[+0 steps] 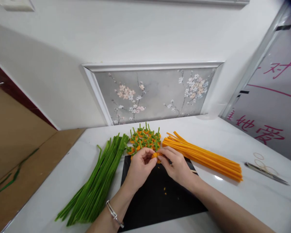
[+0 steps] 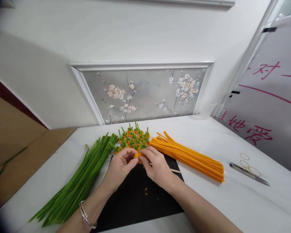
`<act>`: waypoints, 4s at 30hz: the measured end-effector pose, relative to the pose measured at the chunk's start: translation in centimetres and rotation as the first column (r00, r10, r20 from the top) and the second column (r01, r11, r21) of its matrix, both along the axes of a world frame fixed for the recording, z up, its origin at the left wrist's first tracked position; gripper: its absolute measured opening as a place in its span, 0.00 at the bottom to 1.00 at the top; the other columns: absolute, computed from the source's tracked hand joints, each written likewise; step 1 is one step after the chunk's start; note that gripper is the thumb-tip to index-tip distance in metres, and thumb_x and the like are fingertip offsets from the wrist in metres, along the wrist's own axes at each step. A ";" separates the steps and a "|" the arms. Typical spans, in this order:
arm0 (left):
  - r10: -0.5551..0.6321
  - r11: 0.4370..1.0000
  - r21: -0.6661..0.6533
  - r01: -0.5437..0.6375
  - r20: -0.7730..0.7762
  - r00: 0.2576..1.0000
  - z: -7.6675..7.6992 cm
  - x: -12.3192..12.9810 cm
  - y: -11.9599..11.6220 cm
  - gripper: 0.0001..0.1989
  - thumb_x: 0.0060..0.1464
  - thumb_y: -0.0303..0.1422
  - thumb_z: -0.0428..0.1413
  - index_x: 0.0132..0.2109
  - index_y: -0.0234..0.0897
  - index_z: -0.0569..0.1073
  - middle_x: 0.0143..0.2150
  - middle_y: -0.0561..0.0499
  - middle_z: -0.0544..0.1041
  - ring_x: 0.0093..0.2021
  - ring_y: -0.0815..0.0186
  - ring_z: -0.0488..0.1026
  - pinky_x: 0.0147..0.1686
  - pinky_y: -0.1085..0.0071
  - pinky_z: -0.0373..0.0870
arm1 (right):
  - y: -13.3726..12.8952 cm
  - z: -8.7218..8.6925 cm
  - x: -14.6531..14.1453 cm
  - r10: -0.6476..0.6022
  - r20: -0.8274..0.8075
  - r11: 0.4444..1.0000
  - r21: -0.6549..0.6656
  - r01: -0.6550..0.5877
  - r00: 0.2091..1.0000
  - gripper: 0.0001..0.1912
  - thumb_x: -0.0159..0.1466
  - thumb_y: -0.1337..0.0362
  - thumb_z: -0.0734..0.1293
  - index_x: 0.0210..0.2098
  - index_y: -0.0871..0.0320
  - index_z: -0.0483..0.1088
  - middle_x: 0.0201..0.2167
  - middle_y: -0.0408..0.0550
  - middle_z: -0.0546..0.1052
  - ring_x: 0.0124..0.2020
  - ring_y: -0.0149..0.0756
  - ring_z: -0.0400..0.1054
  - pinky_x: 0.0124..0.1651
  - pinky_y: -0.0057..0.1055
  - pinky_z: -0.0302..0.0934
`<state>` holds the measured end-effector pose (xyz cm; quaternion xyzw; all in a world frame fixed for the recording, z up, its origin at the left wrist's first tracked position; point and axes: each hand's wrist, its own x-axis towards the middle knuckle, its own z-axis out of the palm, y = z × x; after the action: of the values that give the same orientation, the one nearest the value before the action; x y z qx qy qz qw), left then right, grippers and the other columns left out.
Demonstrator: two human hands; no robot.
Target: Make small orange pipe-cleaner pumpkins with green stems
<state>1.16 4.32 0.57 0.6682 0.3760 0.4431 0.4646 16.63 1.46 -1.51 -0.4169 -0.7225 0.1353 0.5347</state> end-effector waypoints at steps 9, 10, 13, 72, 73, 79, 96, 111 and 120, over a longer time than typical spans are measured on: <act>0.010 0.969 -0.245 0.037 0.188 0.982 0.2 -0.1 -0.1 0.06 0.46 0.28 0.62 0.34 0.35 0.74 0.31 0.54 0.74 0.33 0.69 0.71 0.37 0.74 0.67 | -0.1 0.2 -0.1 0.041 0.007 0.999 0.006 -0.041 0.999 0.13 0.67 0.70 0.58 0.47 0.55 0.71 0.39 0.52 0.73 0.40 0.39 0.69 0.45 0.36 0.66; 0.011 0.964 -0.261 0.044 0.205 0.979 0.1 -0.1 -0.1 0.06 0.46 0.28 0.62 0.34 0.35 0.74 0.31 0.54 0.74 0.33 0.70 0.71 0.37 0.74 0.68 | -0.1 0.3 -0.1 0.041 -0.009 0.999 -0.013 -0.041 0.999 0.13 0.66 0.69 0.59 0.45 0.55 0.72 0.38 0.51 0.73 0.39 0.38 0.69 0.43 0.35 0.66; 0.017 0.972 -0.235 0.029 0.192 0.981 0.1 -0.1 -0.2 0.06 0.45 0.29 0.63 0.34 0.35 0.76 0.33 0.53 0.76 0.34 0.69 0.72 0.38 0.74 0.68 | -0.1 0.5 0.0 0.011 -0.063 0.995 -0.093 -0.017 0.998 0.09 0.65 0.68 0.61 0.40 0.55 0.72 0.34 0.48 0.74 0.34 0.36 0.69 0.36 0.31 0.65; 0.076 0.980 -0.188 -0.060 0.079 0.994 0.4 0.0 -0.9 0.10 0.48 0.27 0.60 0.39 0.35 0.72 0.37 0.50 0.77 0.39 0.67 0.74 0.41 0.73 0.70 | 0.1 1.5 0.1 0.071 -0.071 0.989 -0.128 -0.080 0.995 0.06 0.63 0.73 0.62 0.34 0.58 0.69 0.33 0.47 0.71 0.35 0.34 0.66 0.38 0.30 0.62; 0.076 0.989 -0.126 -0.071 0.032 0.997 0.2 0.0 -0.9 0.09 0.48 0.27 0.59 0.39 0.36 0.72 0.37 0.50 0.78 0.39 0.66 0.75 0.41 0.72 0.71 | 0.1 1.4 0.0 0.051 -0.080 0.988 -0.143 -0.062 0.995 0.05 0.63 0.73 0.62 0.33 0.58 0.68 0.32 0.46 0.70 0.34 0.34 0.66 0.36 0.29 0.62; 0.155 0.970 0.218 -0.109 -0.208 0.966 -0.9 -0.4 -0.9 0.09 0.53 0.30 0.56 0.43 0.38 0.74 0.41 0.48 0.79 0.40 0.62 0.77 0.43 0.66 0.73 | 0.3 0.9 -0.5 0.079 -0.270 0.932 -0.322 -0.167 0.960 0.04 0.64 0.68 0.61 0.34 0.58 0.67 0.33 0.46 0.68 0.28 0.31 0.67 0.29 0.27 0.65; 0.171 0.929 -0.364 -0.063 0.275 0.946 1.4 0.2 -1.4 0.11 0.45 0.31 0.64 0.37 0.35 0.73 0.35 0.52 0.75 0.37 0.68 0.73 0.39 0.74 0.70 | 0.0 2.3 -0.5 0.067 -0.237 0.978 -0.174 -0.111 0.969 0.09 0.63 0.66 0.64 0.37 0.57 0.77 0.35 0.50 0.74 0.34 0.35 0.70 0.36 0.31 0.66; 0.194 0.927 -0.371 -0.048 0.368 0.909 2.8 0.1 -1.4 0.16 0.47 0.32 0.65 0.44 0.37 0.74 0.42 0.50 0.77 0.42 0.67 0.75 0.42 0.74 0.73 | 0.7 2.6 0.3 0.064 -0.634 0.825 -0.401 -0.399 0.770 0.23 0.58 0.48 0.68 0.44 0.59 0.70 0.35 0.47 0.74 0.35 0.35 0.71 0.34 0.30 0.71; 0.097 0.947 -0.321 -0.013 0.246 0.964 2.9 0.0 -1.7 0.15 0.48 0.37 0.64 0.42 0.35 0.76 0.40 0.47 0.78 0.39 0.64 0.76 0.40 0.70 0.75 | 0.6 2.3 -0.2 0.104 -0.630 0.807 -0.399 -0.435 0.770 0.20 0.56 0.50 0.71 0.40 0.59 0.71 0.30 0.44 0.75 0.28 0.31 0.69 0.31 0.29 0.67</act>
<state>1.17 2.63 3.49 0.5104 0.3970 0.4733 0.5982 16.46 2.03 0.76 -0.3715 -0.5135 0.5253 0.5678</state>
